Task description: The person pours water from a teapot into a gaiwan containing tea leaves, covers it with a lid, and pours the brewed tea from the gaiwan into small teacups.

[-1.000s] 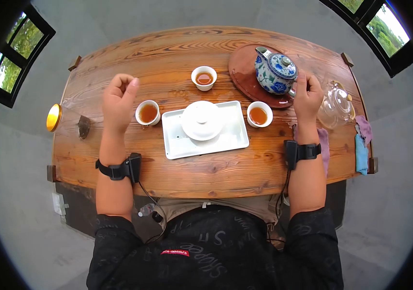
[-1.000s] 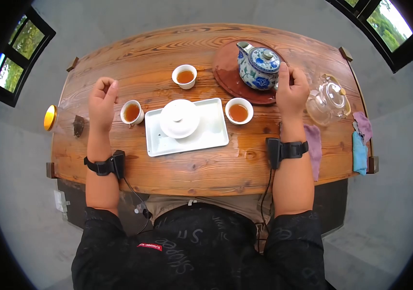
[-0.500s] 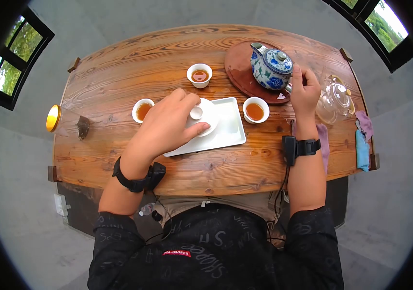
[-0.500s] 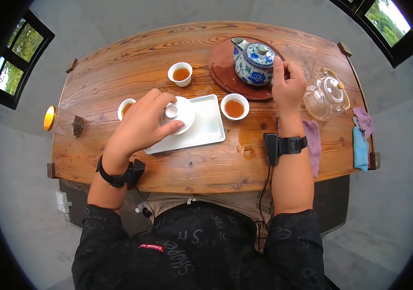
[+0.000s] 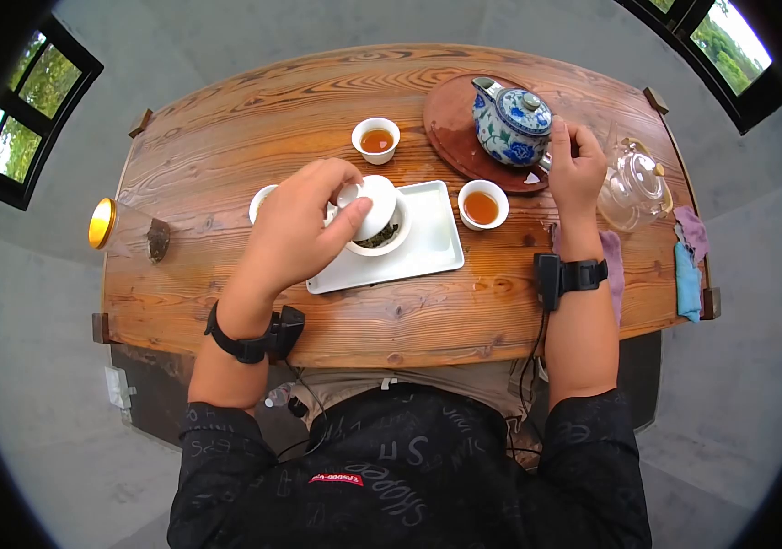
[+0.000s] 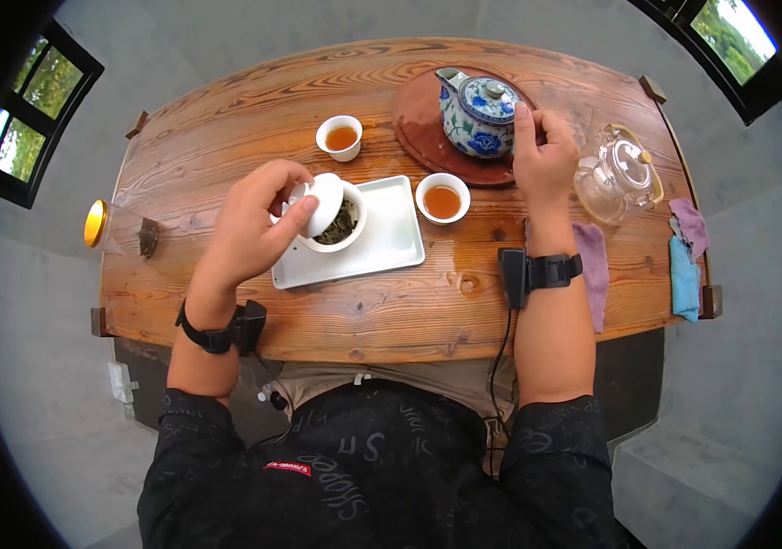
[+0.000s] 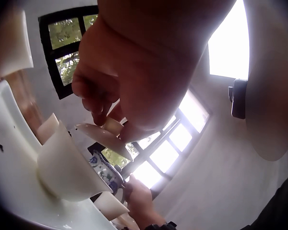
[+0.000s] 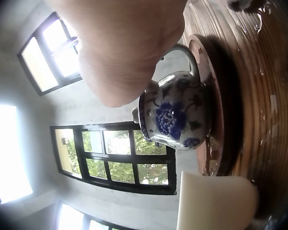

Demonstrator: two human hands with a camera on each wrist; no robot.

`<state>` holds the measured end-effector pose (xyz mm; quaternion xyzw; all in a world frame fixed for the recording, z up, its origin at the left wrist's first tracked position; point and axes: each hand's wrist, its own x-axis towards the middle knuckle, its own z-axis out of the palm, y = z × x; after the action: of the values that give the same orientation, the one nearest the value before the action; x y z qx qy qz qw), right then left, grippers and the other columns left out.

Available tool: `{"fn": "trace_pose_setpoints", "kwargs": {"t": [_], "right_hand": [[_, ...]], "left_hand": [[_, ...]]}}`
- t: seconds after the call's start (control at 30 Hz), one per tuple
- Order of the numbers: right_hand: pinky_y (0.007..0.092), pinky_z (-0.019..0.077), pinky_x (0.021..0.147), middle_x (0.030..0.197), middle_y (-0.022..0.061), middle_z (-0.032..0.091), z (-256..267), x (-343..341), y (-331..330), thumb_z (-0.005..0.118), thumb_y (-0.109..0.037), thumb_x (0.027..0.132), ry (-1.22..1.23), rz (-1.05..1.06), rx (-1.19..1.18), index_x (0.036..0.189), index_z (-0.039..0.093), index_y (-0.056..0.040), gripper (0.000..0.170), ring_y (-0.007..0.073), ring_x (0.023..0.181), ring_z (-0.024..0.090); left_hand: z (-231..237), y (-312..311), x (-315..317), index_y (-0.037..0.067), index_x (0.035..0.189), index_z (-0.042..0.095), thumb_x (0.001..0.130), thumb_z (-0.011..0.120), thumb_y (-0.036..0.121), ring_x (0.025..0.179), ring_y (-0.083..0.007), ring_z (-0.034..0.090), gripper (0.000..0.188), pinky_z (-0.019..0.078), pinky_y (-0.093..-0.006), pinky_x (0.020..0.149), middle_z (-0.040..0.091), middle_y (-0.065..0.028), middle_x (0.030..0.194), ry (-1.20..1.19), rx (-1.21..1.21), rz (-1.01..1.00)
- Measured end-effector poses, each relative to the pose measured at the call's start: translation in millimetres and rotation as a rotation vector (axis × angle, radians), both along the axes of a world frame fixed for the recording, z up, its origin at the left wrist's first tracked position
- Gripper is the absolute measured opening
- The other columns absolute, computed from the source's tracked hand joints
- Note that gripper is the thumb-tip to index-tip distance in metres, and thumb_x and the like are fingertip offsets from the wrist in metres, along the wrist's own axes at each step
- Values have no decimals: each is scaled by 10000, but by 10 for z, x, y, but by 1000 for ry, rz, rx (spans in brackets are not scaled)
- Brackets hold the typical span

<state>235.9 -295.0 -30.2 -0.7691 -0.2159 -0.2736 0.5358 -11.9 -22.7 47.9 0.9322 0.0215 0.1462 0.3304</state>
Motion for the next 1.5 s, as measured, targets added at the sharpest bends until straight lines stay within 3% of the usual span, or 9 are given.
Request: {"fn": "trace_pose_setpoints", "kwargs": {"t": [0.23, 0.3, 0.37, 0.4, 0.93, 1.0, 1.2, 1.3, 1.5], "right_hand": [[315, 479, 665, 744, 78, 622, -1, -4, 2, 725, -249, 997, 4, -10, -6, 847, 675, 12, 306, 170, 681, 566], [260, 440, 620, 704, -4, 618, -5, 0, 1, 695, -266, 1037, -68, -6, -26, 853, 700, 0, 323, 79, 670, 531], [286, 460, 642, 724, 34, 621, 23, -22, 3, 712, -260, 1017, -28, -2, -14, 853, 690, 6, 313, 123, 674, 547], [312, 479, 664, 743, 72, 624, 27, -29, 7, 729, -254, 997, 5, 3, -3, 853, 680, 13, 307, 166, 677, 563], [320, 480, 669, 748, 72, 625, -20, 16, -2, 728, -276, 998, -10, -13, -20, 836, 674, 2, 326, 179, 689, 569], [246, 437, 621, 716, -16, 623, -41, 35, -12, 699, -263, 1036, -35, 3, -30, 888, 724, -7, 297, 67, 677, 531], [242, 436, 621, 725, -20, 622, -39, 40, -18, 694, -255, 1038, -69, -20, -67, 898, 726, -6, 288, 63, 676, 528], [320, 467, 660, 741, 73, 613, 4, -3, 6, 725, -254, 1000, -6, 2, -8, 828, 665, 5, 317, 176, 680, 555], [321, 468, 663, 749, 77, 617, 13, -15, 9, 722, -260, 1003, 5, -9, -25, 831, 665, 3, 319, 185, 685, 559]], "left_hand": [[29, 177, -424, 26, 1064, 675, 886, 760, 156, 717, -223, 602, 236, 500, -331, 646, 638, -104, 886, -70, 27, 31], [19, 184, -570, 25, 1056, 677, 869, 770, 139, 721, -201, 581, 237, 488, -314, 653, 629, -88, 874, -15, 56, 13], [-28, 201, -662, 25, 1049, 680, 852, 779, 122, 726, -180, 561, 241, 477, -297, 660, 620, -72, 862, 40, 83, -5], [-96, 217, -692, 25, 1036, 685, 839, 786, 120, 721, -198, 578, 241, 488, -309, 654, 628, -80, 862, 55, 105, -55], [-308, 105, -580, 56, 1021, 708, 827, 824, 170, 812, -308, 643, 253, 519, -391, 722, 643, -112, 891, 104, 238, -93], [-313, 99, -571, 54, 1023, 707, 828, 822, 171, 821, -313, 644, 255, 520, -394, 727, 644, -111, 894, 76, 235, -95], [-288, 122, -635, 72, 1048, 702, 840, 821, 219, 827, -318, 652, 282, 526, -411, 722, 635, -106, 895, 65, 262, -82], [-208, 120, -726, 66, 1043, 699, 845, 818, 211, 841, -318, 656, 273, 526, -404, 734, 653, -106, 915, 84, 274, -59], [-84, 121, -938, 32, 975, 697, 815, 837, 156, 743, -258, 635, 246, 522, -353, 660, 641, -107, 841, 130, 36, -162]]}}
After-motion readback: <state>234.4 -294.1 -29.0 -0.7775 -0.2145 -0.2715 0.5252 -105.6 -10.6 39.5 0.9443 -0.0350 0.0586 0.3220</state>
